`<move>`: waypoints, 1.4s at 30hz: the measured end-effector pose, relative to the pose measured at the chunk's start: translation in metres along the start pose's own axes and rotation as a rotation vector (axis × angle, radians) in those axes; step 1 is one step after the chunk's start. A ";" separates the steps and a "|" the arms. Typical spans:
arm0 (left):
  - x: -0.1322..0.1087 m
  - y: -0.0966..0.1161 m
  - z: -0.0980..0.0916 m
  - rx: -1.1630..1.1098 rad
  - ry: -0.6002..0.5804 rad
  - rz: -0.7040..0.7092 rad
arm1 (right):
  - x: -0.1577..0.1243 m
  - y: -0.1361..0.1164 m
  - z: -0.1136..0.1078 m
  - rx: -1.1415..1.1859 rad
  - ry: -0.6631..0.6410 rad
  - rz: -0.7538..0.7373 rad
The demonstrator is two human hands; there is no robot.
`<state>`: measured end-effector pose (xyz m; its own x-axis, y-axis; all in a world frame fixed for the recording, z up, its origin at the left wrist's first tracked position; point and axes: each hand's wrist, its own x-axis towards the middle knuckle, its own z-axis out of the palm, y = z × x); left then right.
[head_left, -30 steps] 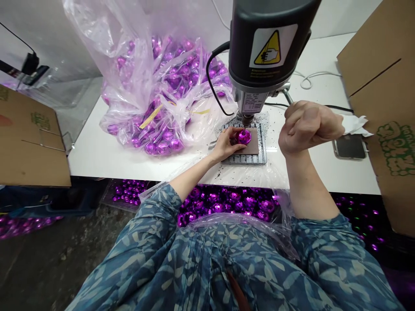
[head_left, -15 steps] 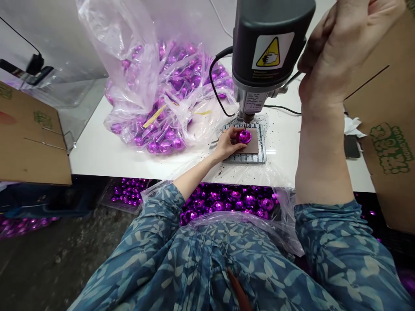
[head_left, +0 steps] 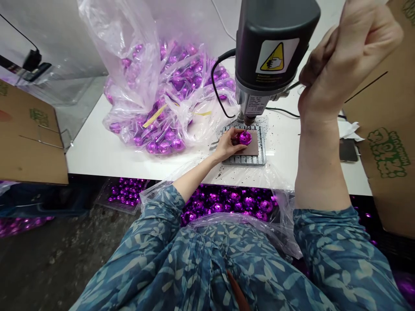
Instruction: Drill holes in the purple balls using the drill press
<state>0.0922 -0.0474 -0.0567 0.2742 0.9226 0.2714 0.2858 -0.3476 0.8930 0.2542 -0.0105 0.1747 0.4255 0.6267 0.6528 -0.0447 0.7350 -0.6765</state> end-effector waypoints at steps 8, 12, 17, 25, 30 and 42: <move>-0.001 -0.005 0.001 -0.007 0.000 0.008 | -0.050 -0.004 -0.020 0.031 0.033 -0.168; -0.001 -0.007 0.001 0.000 0.004 0.015 | -0.065 0.009 -0.031 0.049 0.042 -0.225; -0.003 -0.005 -0.001 0.049 -0.002 0.015 | -0.074 0.049 -0.049 -0.012 0.057 -0.346; -0.002 -0.005 0.000 0.024 0.019 0.017 | -0.087 0.072 -0.065 -0.082 0.003 -0.412; -0.001 -0.003 0.002 -0.035 0.022 -0.010 | -0.066 0.027 -0.041 -0.028 -0.001 -0.305; -0.078 0.078 -0.067 0.217 -0.294 -0.008 | 0.014 -0.017 0.013 -0.080 0.060 0.303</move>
<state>0.0320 -0.1348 0.0157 0.5147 0.8487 0.1219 0.4682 -0.3973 0.7893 0.2486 -0.0112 0.1997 0.4566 0.7956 0.3981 -0.1075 0.4935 -0.8630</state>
